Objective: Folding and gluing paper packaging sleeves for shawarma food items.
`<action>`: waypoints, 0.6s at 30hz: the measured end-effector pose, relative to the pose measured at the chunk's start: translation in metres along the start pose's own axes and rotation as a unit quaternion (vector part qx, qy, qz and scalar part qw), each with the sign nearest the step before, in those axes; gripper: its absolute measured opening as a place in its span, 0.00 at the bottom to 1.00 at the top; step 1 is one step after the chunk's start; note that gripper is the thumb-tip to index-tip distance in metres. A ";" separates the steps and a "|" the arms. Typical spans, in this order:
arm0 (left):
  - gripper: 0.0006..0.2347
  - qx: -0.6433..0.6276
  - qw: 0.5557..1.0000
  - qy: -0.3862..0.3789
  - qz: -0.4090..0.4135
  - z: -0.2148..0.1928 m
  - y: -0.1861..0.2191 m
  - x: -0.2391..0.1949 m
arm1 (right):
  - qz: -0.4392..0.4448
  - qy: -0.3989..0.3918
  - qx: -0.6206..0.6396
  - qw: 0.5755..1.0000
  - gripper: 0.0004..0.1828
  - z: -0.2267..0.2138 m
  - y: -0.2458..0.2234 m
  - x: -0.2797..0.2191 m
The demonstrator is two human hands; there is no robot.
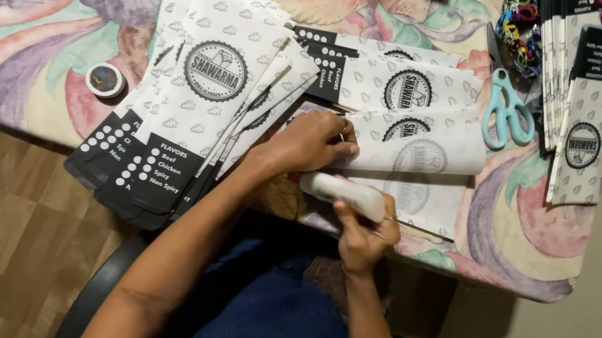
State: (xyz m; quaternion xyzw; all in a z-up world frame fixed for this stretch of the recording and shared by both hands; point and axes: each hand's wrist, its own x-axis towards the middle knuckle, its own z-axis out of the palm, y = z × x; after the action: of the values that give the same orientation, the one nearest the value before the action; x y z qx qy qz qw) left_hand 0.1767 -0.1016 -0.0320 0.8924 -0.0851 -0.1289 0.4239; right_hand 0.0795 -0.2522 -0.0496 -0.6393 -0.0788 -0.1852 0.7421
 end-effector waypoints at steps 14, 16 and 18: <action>0.08 0.103 0.940 0.140 0.294 0.041 0.001 -0.067 | 0.221 -0.020 0.185 0.957 0.32 -0.069 -0.024 -0.013; 0.09 0.110 0.939 0.132 0.298 0.043 -0.001 -0.068 | 0.248 -0.032 0.195 0.948 0.33 -0.088 -0.019 -0.013; 0.13 0.141 0.932 0.135 0.306 0.042 0.001 -0.067 | 0.259 0.006 0.163 0.952 0.28 -0.112 -0.021 -0.006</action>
State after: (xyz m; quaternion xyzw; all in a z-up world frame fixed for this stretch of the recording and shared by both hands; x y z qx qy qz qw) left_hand 0.0998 -0.1152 -0.0457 0.8827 -0.3137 0.1421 0.3199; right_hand 0.0526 -0.3631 -0.0515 -0.5071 0.0650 0.0249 0.8591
